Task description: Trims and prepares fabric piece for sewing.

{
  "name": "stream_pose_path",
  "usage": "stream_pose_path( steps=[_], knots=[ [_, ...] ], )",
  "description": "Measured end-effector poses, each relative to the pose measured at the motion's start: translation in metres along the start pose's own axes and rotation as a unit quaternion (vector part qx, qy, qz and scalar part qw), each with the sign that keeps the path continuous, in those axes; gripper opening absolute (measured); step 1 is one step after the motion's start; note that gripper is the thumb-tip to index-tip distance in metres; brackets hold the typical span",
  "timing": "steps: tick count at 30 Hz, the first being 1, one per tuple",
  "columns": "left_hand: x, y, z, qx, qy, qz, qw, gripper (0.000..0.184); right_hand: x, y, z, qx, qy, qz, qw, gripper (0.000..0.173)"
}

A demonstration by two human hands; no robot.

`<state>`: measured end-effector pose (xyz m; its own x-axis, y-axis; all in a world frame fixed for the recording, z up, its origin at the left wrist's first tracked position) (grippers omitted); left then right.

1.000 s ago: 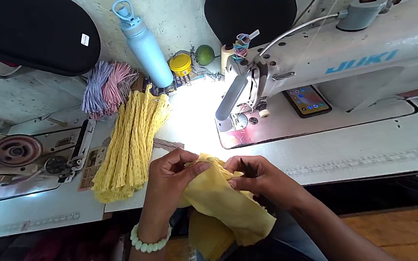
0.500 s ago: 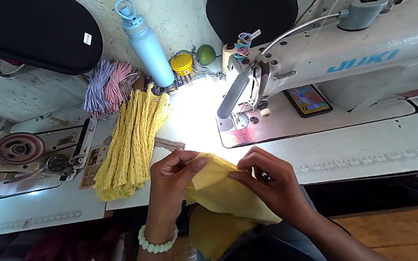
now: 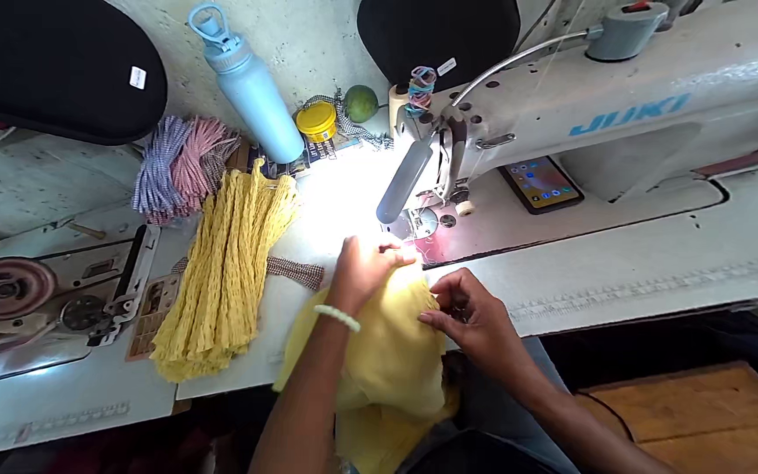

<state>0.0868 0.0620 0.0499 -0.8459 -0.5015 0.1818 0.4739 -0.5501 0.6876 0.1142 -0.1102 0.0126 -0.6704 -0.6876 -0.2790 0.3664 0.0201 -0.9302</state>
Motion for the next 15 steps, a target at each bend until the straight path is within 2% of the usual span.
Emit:
stream_pose_path(
  steps=[3,7,11,13,15],
  knots=[
    [-0.031,-0.006,-0.048,-0.069,-0.052,0.051,0.995,0.02,-0.005,0.018,0.008,0.119,-0.006,-0.028,0.992,0.022],
    [-0.035,-0.001,-0.058,-0.145,0.011,0.074,0.987,0.023,-0.006,0.029,0.013,0.166,-0.026,-0.051,0.985,0.014],
    [-0.03,-0.008,-0.052,-0.109,0.067,0.092,0.988,0.024,-0.009,0.03,0.009,0.179,-0.041,-0.054,0.982,0.011],
    [-0.027,-0.009,-0.05,-0.098,0.115,0.093,0.984,0.034,-0.009,0.031,0.008,0.184,-0.04,-0.049,0.981,0.01],
    [-0.02,-0.003,-0.052,-0.115,0.162,0.062,0.978,0.031,-0.008,0.03,0.008,0.192,-0.031,-0.036,0.98,0.01]
  ],
)
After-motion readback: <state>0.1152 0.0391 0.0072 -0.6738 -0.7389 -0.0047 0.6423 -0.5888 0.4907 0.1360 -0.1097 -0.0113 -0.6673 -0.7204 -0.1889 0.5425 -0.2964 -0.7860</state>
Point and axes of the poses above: each hand's wrist, its own x-axis away from the middle knuckle, its own z-axis out of the back of the hand, y = z × x, the point moved 8 cm from there along -x, towards the middle knuckle, and after that the axes turned 5 degrees about z, right-handed, at the moved point
